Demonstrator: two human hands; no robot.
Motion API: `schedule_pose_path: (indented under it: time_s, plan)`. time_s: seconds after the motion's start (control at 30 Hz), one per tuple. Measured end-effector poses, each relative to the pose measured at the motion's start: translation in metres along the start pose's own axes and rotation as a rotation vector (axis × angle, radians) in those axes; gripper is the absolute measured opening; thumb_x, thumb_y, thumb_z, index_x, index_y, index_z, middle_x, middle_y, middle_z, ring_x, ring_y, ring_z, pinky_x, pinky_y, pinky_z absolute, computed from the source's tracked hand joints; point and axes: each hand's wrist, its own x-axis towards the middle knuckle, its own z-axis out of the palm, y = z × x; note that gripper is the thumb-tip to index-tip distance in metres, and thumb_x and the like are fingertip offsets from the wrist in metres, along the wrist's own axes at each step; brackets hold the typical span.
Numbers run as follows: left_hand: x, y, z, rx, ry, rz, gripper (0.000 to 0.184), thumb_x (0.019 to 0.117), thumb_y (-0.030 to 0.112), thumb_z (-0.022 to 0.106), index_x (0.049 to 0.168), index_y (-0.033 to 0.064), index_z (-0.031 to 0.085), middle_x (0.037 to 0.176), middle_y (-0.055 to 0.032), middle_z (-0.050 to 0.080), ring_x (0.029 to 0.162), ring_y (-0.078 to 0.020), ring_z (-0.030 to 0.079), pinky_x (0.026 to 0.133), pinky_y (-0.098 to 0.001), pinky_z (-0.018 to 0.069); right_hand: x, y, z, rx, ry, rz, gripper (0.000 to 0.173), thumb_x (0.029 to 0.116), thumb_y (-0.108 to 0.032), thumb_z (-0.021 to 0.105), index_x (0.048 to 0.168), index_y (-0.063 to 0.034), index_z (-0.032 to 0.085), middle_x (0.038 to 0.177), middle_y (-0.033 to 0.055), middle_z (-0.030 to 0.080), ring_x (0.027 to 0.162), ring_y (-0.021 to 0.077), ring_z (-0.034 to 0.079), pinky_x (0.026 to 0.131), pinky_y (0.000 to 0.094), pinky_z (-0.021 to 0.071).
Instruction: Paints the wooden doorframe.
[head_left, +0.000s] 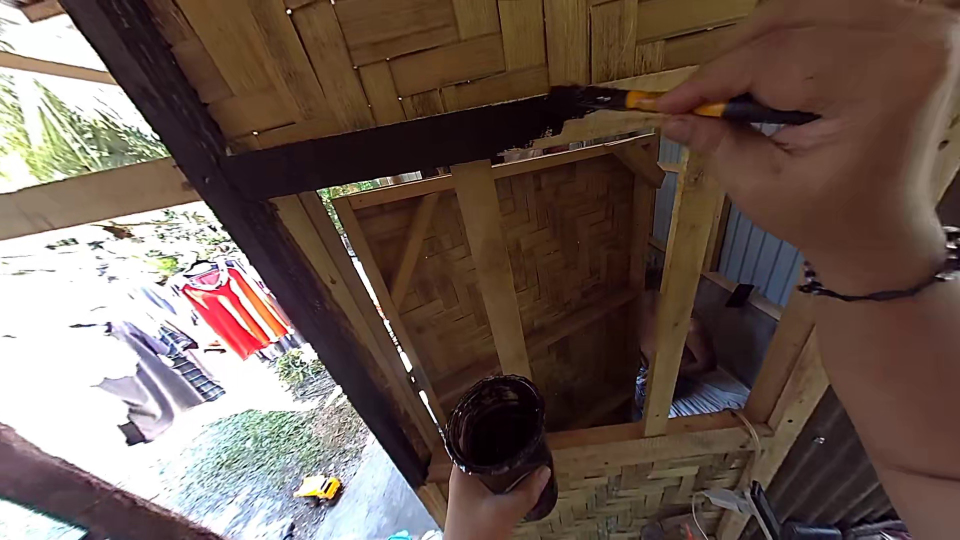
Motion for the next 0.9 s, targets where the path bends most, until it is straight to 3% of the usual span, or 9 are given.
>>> schedule_pose_path:
  time_s: [0.13,0.23,0.43,0.53,0.67,0.83,0.9]
  plan:
    - [0.0,-0.001,0.003,0.005,-0.016,0.0,0.069,0.0636,0.001,0.091,0.123,-0.0014,0.057,0.106,-0.0045,0.075,0.098,-0.0122,0.074,0.091,-0.0306,0.062,-0.001,0.008,0.014,0.005,-0.068,-0.024,0.017,0.1013,-0.011,0.063,0.106,-0.0019,0.076,0.103,0.0174,0.07,0.095,0.021,0.067,0.082,0.0314,0.0551]
    - [0.0,-0.003,0.003,0.004,-0.019,0.008,0.068,0.0642,0.002,0.092,0.123,-0.0013,0.058,0.105,-0.0046,0.075,0.098,-0.0123,0.074,0.091,-0.0311,0.062,-0.01,0.018,-0.003,-0.056,-0.098,0.051,0.02,0.1027,-0.014,0.061,0.108,-0.001,0.075,0.106,0.0196,0.069,0.095,0.0222,0.067,0.083,0.0329,0.0553]
    - [0.002,-0.001,0.008,-0.005,-0.019,-0.002,0.069,0.0636,-0.001,0.091,0.123,-0.0017,0.057,0.105,-0.005,0.075,0.098,-0.0126,0.074,0.09,-0.031,0.0624,-0.003,0.001,-0.002,-0.008,0.017,-0.007,0.016,0.1,-0.013,0.066,0.104,-0.003,0.077,0.1,0.0162,0.072,0.094,0.0175,0.068,0.085,0.0303,0.0548]
    - [0.003,-0.002,0.01,-0.003,-0.033,-0.003,0.069,0.0641,0.001,0.091,0.123,-0.0016,0.057,0.106,-0.0049,0.075,0.098,-0.0128,0.074,0.091,-0.0312,0.062,0.002,0.006,0.013,0.007,-0.051,-0.038,0.016,0.1009,-0.012,0.064,0.105,-0.0027,0.076,0.101,0.0159,0.07,0.093,0.0198,0.067,0.081,0.031,0.0549]
    - [0.003,-0.004,0.01,-0.01,-0.034,0.008,0.069,0.0638,0.001,0.091,0.123,-0.0012,0.057,0.106,-0.0046,0.075,0.098,-0.0126,0.073,0.092,-0.0312,0.0618,-0.006,0.015,-0.001,-0.064,-0.098,0.05,0.019,0.1022,-0.014,0.061,0.107,-0.0029,0.075,0.105,0.017,0.07,0.094,0.0215,0.068,0.083,0.0338,0.0554]
    - [0.005,-0.004,0.01,0.007,-0.032,0.003,0.07,0.0644,0.003,0.092,0.124,-0.0021,0.057,0.106,-0.0061,0.075,0.098,-0.0137,0.074,0.091,-0.0322,0.0622,0.004,0.003,-0.001,0.015,-0.006,0.036,0.019,0.1019,-0.017,0.064,0.106,-0.0052,0.078,0.098,0.0116,0.073,0.089,0.0112,0.067,0.08,0.0258,0.0533]
    - [0.005,-0.004,0.012,-0.008,-0.033,0.006,0.07,0.0637,0.002,0.092,0.124,-0.002,0.057,0.106,-0.0061,0.075,0.098,-0.0139,0.074,0.091,-0.0322,0.0622,0.011,0.004,0.008,0.045,-0.038,0.012,0.018,0.102,-0.016,0.063,0.106,-0.0059,0.077,0.099,0.011,0.072,0.091,0.0123,0.067,0.081,0.0268,0.0547]
